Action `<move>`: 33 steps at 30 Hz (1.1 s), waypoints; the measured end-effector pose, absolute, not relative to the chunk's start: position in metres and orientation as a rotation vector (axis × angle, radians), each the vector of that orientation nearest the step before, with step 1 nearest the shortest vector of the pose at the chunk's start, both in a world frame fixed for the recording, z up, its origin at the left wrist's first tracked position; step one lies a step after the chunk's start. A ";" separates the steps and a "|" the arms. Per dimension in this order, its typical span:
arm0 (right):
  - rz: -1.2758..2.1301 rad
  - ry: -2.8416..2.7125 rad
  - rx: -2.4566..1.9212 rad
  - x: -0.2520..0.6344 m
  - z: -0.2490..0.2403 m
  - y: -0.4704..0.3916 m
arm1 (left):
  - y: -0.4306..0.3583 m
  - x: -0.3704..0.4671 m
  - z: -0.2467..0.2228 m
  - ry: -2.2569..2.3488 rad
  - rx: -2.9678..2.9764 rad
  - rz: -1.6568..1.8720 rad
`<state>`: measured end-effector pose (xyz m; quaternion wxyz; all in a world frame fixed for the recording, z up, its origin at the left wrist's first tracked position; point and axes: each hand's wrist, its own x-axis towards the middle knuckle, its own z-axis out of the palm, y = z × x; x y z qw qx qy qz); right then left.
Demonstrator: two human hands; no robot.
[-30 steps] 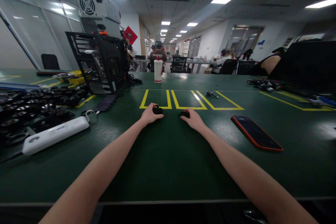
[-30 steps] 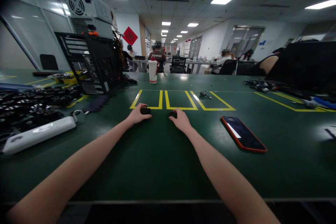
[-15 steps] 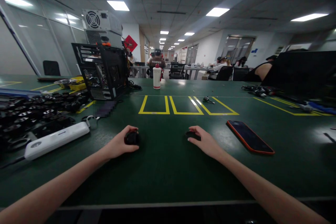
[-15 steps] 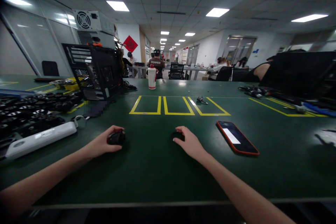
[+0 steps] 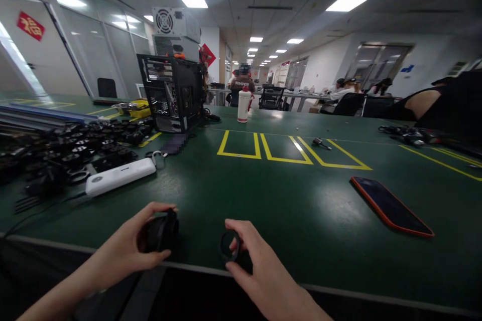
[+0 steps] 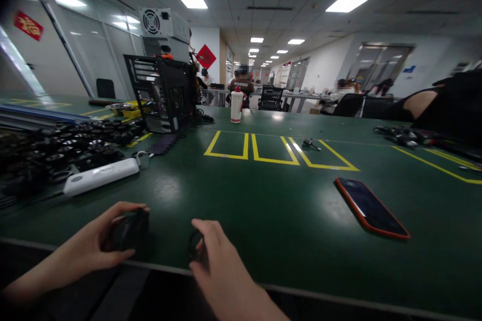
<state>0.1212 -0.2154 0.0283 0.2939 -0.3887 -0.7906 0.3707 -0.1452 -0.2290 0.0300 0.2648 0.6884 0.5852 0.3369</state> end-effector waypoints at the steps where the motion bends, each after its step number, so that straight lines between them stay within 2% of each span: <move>1: 0.966 -2.121 -1.000 0.112 0.027 -0.213 | -0.229 -0.138 0.030 1.549 1.887 0.859; 8: 0.843 -2.144 -0.879 0.082 0.015 -0.205 | -0.217 -0.104 0.028 1.332 2.134 0.894; 20: 1.139 -1.795 -0.923 0.090 0.013 -0.204 | -0.215 -0.090 0.035 1.206 2.051 0.818; 33: 1.110 -1.864 -0.938 0.103 0.018 -0.208 | -0.218 -0.074 0.028 1.171 2.069 0.870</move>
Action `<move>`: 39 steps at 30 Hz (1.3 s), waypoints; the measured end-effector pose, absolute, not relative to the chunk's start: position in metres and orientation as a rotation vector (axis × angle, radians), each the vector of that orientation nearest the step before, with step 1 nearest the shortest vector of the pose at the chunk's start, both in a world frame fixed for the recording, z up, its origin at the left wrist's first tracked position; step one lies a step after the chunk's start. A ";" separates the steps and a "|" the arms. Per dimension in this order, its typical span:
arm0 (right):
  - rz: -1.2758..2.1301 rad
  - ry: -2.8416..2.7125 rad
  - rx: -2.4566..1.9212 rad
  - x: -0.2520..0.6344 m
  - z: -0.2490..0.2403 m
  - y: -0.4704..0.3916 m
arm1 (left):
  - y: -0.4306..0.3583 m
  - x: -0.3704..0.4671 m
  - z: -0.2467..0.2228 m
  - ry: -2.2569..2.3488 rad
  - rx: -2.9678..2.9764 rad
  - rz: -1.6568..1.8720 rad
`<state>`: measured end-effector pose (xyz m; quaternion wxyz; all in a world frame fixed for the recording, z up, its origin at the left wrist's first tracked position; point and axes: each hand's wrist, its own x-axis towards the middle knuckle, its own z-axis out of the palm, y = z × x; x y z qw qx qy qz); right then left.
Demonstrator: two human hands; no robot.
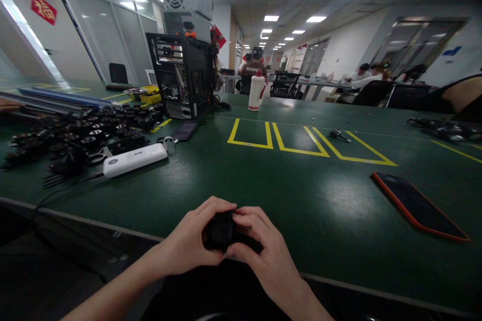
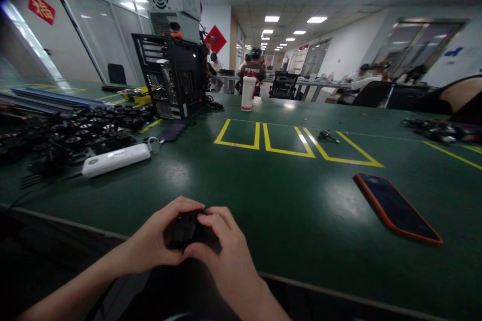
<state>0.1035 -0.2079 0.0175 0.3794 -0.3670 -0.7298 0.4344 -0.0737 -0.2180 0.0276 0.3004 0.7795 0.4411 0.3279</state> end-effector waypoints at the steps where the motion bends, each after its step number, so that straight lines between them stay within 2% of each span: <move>1: 1.132 -1.871 -0.939 0.107 0.019 -0.208 | -0.217 -0.072 0.028 1.176 2.083 0.861; 6: 1.229 -1.796 -0.986 0.128 0.032 -0.183 | -0.181 -0.051 0.038 1.097 2.230 0.872; 12: 1.136 -1.655 -0.953 0.161 0.050 -0.088 | -0.078 -0.010 0.052 1.037 2.391 1.118; 18: 1.306 -1.401 -0.947 0.176 0.025 -0.018 | -0.014 0.014 0.027 1.130 2.387 1.166; 24: 1.364 -1.429 -0.919 0.179 0.000 -0.006 | -0.004 0.011 0.007 1.129 2.392 1.133; 31: 1.229 -1.604 -0.790 0.181 0.000 -0.010 | -0.005 0.009 0.005 1.089 2.395 1.146; 39: 1.274 -1.463 -0.931 0.172 0.002 -0.015 | -0.005 0.008 0.004 1.075 2.421 1.145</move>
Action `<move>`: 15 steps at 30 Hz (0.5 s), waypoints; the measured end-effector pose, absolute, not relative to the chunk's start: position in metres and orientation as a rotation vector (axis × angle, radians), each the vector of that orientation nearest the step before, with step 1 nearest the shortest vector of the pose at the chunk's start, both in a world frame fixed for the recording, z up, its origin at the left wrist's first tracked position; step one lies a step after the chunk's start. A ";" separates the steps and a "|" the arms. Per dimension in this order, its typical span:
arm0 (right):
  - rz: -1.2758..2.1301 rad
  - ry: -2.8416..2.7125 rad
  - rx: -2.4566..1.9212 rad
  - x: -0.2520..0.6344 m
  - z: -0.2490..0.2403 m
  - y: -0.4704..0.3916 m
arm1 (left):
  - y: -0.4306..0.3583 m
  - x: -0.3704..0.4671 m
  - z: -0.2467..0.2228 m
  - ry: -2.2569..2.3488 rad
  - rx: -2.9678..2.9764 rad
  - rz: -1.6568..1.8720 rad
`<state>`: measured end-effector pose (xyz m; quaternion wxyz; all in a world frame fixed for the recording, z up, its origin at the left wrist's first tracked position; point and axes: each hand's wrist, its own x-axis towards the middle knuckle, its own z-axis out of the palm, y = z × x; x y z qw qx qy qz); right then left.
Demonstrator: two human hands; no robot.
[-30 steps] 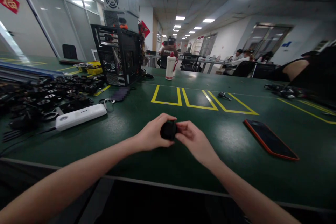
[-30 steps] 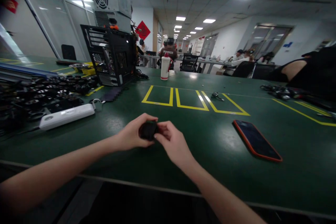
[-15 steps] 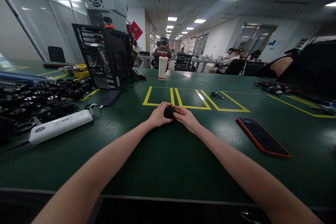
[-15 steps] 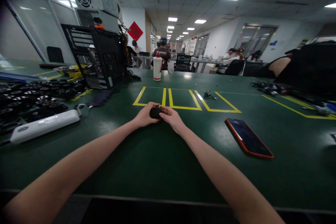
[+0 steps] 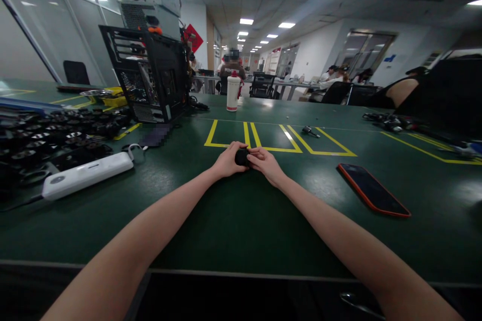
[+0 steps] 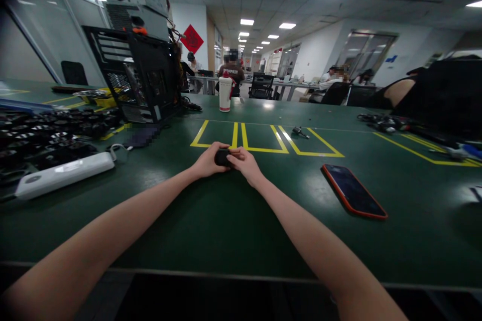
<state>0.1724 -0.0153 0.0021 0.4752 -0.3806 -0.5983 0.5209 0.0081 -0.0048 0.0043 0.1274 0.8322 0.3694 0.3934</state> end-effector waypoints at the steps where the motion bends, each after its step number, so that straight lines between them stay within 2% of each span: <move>1: 1.281 -1.464 -0.930 0.172 0.002 -0.015 | -0.005 0.008 0.004 1.075 2.421 1.142; 10: 1.180 -1.598 -0.858 0.175 0.001 -0.016 | -0.007 0.008 0.007 1.091 2.398 1.131; 15: 1.260 -1.512 -0.880 0.172 0.003 -0.020 | -0.008 0.008 0.007 1.102 2.406 1.126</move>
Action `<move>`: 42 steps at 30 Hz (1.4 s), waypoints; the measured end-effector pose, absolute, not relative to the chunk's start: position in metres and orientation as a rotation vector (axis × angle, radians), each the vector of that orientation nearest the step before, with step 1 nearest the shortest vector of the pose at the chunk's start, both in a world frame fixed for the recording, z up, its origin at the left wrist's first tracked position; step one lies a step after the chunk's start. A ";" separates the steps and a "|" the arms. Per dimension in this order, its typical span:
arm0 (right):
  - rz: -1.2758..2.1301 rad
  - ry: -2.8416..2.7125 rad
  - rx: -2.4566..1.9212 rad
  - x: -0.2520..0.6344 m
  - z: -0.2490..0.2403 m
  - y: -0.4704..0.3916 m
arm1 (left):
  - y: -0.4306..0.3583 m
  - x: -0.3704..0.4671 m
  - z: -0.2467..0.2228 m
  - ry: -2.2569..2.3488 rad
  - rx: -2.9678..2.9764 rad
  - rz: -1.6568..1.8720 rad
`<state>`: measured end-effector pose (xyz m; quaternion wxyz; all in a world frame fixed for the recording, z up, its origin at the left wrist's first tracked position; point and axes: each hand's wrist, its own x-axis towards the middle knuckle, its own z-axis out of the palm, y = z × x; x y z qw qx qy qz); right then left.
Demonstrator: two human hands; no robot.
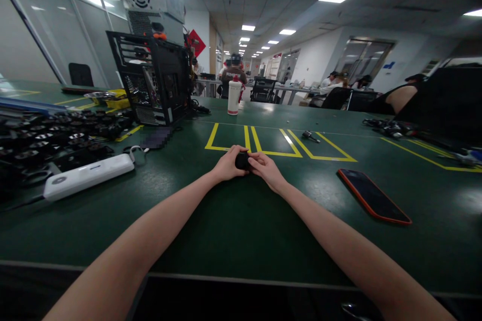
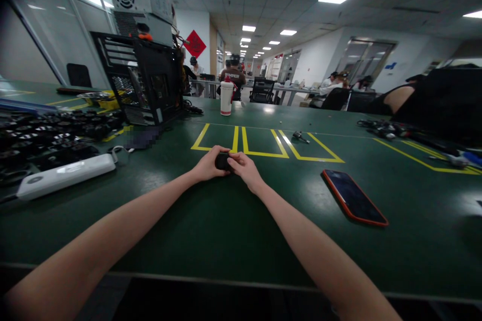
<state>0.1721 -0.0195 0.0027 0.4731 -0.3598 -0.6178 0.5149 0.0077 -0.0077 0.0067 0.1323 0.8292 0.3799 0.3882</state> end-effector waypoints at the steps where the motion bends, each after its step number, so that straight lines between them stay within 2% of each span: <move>1: 1.278 -1.479 -0.895 0.171 0.003 -0.019 | -0.007 0.008 0.006 1.100 2.410 1.128; 7: 1.384 -1.368 -0.916 0.169 -0.001 -0.010 | -0.002 0.007 0.003 1.089 2.415 1.151; 14: 1.226 -1.526 -0.837 0.175 -0.002 -0.015 | -0.002 0.007 0.002 1.052 2.408 1.162; 42: 1.390 -1.347 -0.896 0.171 -0.004 -0.007 | 0.002 0.008 0.001 1.058 2.397 1.151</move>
